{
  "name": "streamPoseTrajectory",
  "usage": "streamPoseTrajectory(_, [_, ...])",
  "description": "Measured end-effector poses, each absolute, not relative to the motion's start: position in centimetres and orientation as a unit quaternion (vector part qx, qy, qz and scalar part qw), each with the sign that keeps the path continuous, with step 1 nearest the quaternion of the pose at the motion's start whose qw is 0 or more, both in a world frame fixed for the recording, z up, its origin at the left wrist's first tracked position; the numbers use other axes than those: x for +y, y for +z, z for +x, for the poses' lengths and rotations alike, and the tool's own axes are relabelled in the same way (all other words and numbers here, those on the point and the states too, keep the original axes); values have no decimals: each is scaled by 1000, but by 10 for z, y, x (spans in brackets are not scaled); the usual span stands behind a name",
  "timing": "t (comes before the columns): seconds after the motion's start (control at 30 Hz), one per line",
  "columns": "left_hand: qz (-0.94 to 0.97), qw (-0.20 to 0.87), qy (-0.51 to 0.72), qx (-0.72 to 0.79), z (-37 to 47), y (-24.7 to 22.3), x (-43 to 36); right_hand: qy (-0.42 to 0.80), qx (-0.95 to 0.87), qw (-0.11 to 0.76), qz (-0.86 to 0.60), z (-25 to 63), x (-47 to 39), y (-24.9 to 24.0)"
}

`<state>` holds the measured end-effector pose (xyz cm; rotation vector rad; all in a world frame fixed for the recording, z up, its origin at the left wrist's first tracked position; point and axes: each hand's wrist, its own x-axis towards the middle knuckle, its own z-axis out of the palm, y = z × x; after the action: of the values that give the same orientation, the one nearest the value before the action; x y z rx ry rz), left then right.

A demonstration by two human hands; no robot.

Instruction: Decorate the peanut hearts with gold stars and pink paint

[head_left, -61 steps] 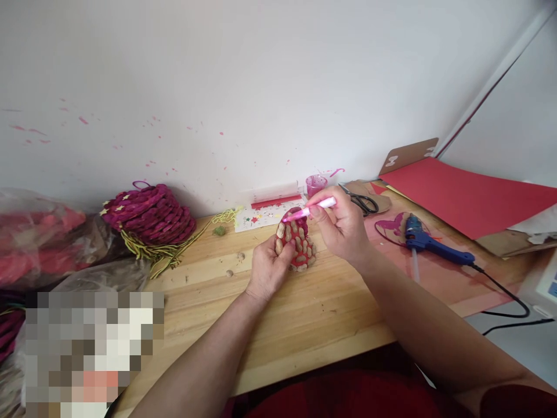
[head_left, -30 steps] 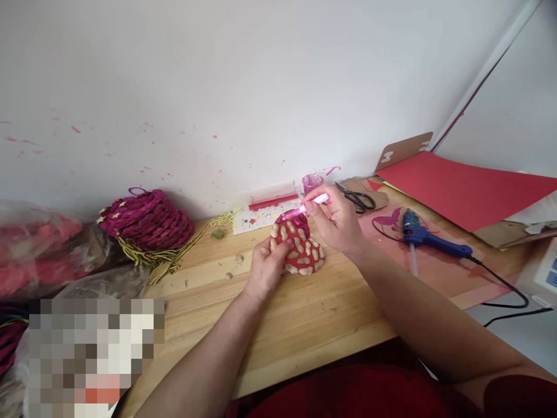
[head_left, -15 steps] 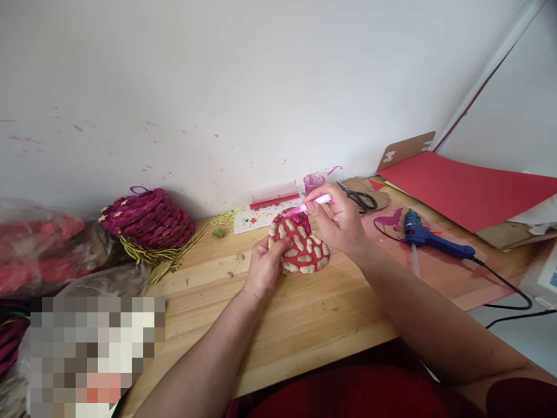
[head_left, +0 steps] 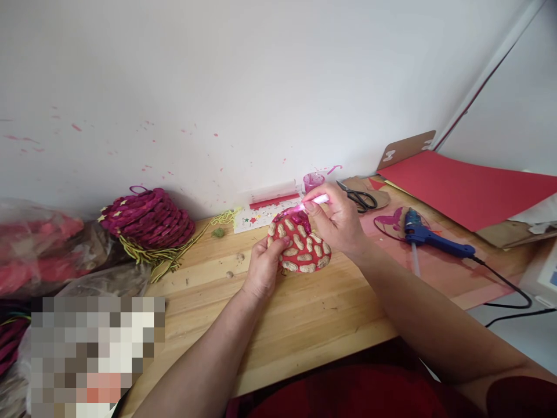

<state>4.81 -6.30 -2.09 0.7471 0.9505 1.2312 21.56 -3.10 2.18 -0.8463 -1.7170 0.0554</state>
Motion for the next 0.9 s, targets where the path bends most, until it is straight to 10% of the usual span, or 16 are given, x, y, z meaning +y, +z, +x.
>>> streamPoseTrajectory(0.9, [304, 660, 547, 416, 49, -16, -63, 90, -717, 589, -361, 215, -29, 20])
